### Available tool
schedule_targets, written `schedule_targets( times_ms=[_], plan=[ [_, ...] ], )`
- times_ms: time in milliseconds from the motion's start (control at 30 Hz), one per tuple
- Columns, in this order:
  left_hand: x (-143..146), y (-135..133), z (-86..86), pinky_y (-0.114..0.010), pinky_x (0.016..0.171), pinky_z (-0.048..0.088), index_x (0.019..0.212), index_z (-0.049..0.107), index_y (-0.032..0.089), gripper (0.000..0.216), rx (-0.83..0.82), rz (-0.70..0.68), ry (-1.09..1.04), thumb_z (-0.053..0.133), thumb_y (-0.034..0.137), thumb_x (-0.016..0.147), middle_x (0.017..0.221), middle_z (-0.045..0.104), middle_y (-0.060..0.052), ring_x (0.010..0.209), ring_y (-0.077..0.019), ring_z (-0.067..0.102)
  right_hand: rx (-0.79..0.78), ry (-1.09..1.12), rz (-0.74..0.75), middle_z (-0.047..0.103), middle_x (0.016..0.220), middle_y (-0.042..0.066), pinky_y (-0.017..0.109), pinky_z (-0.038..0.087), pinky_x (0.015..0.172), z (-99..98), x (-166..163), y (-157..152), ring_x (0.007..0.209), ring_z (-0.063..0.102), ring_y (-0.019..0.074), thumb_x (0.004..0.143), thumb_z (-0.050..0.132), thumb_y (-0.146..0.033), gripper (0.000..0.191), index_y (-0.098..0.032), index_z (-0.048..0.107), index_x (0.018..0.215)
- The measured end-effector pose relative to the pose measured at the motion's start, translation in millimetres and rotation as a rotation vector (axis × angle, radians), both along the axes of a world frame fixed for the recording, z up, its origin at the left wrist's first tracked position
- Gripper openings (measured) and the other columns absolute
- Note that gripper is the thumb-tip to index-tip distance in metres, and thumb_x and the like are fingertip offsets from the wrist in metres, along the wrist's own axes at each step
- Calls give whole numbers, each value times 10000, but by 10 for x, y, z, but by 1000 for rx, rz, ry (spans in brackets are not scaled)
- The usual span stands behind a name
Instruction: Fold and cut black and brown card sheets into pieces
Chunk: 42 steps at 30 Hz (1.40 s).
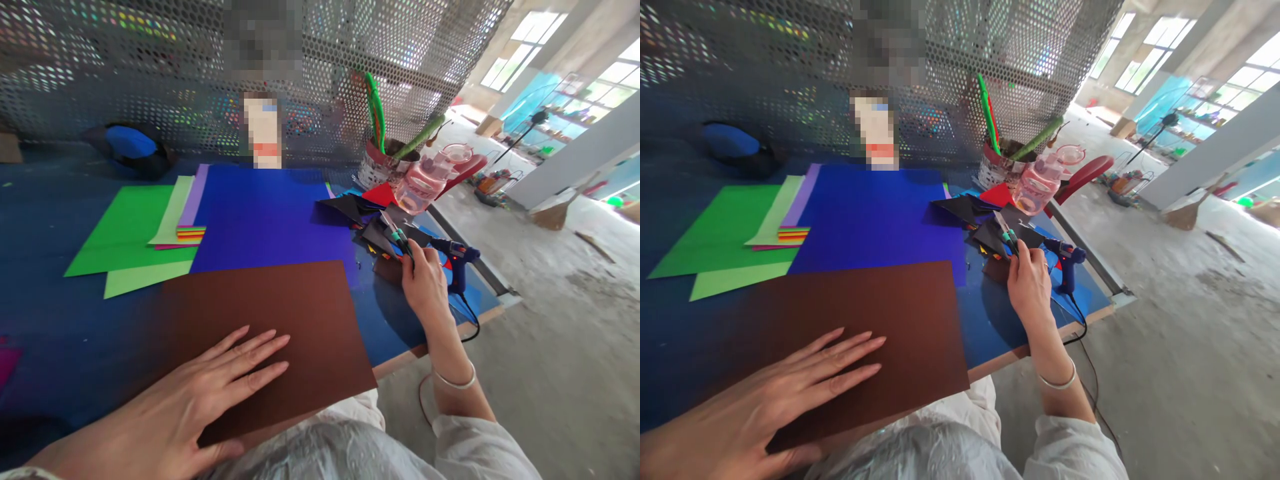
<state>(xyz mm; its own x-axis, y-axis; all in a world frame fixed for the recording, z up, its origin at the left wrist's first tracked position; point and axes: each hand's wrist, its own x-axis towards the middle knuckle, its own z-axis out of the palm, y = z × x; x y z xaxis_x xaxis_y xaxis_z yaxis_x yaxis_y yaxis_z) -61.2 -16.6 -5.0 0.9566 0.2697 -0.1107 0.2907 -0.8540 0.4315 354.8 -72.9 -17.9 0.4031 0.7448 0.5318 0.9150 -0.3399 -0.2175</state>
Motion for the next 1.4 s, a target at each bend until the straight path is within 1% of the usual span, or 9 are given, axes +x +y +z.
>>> schedule_targets(
  times_ms=[267, 533, 767, 933, 1033, 1167, 1233, 1300, 1400],
  plan=[
    [2, 3, 40, -529, 1227, 453, 1628, 292, 471, 786, 4, -11, -14, 665, 609, 950, 1689, 374, 14, 1542, -336, 427, -6, -3, 13, 642, 1096, 187, 492, 568, 832, -25, 45, 9, 893, 633, 287, 1024, 428, -332, 480, -144, 645, 1409],
    [1, 18, 23, -515, 1217, 459, 1637, 269, 465, 833, 31, -26, -42, 712, 550, 936, 1688, 389, 12, 1537, -328, 441, -64, -48, 61, 613, 1147, 218, 514, 558, 902, 16, 80, 241, 972, 622, 306, 1039, 401, -299, 520, -81, 579, 1475],
    [-13, 18, -28, -457, 1235, 436, 1645, 258, 457, 865, 26, -30, -75, 733, 528, 926, 1695, 385, 14, 1545, -301, 437, -275, -116, -15, 624, 1178, 188, 366, 538, 696, 83, 3, 182, 1031, 610, 314, 1023, 415, -229, 465, -199, 647, 1425],
    [-4, 24, -9, -469, 1222, 456, 1644, 261, 460, 848, 9, -30, -68, 712, 561, 933, 1692, 386, 10, 1539, -309, 447, -345, -152, -24, 627, 1216, 197, 358, 542, 712, 159, -76, 141, 1072, 621, 320, 1026, 420, -200, 477, -188, 631, 1454],
    [11, 17, 30, -503, 1238, 439, 1634, 280, 466, 825, -16, -9, -54, 716, 535, 937, 1694, 381, 10, 1542, -322, 437, -298, -145, 0, 631, 1187, 189, 366, 548, 712, 115, -66, 127, 1031, 627, 308, 1040, 412, -226, 459, -180, 636, 1438],
    [32, -10, 84, -563, 1292, 349, 1630, 281, 468, 846, -75, 0, -4, 748, 489, 925, 1712, 342, 10, 1571, -326, 378, -116, -148, 33, 632, 1140, 206, 440, 571, 746, 7, 45, 92, 968, 630, 319, 1049, 396, -288, 475, -122, 638, 1422],
    [37, -21, 91, -586, 1312, 296, 1638, 268, 459, 906, -94, 1, 7, 789, 445, 897, 1724, 318, 3, 1587, -321, 344, -34, -125, 43, 625, 1133, 190, 459, 578, 755, -31, 108, 76, 955, 635, 317, 1040, 427, -319, 477, -156, 628, 1440],
    [41, -29, 88, -592, 1327, 253, 1642, 273, 445, 936, -108, 9, 4, 812, 391, 879, 1729, 309, -6, 1597, -314, 323, -14, -102, 44, 623, 1130, 178, 472, 585, 770, -40, 138, 58, 959, 644, 318, 1034, 457, -329, 474, -179, 630, 1449],
    [53, -37, 89, -591, 1335, 224, 1642, 301, 412, 903, -116, 6, 14, 799, 373, 890, 1731, 305, -20, 1605, -306, 308, 23, -103, 186, 626, 1152, 175, 472, 588, 827, 9, 90, 25, 1012, 648, 316, 1036, 489, -306, 464, -186, 632, 1460]
  ],
)
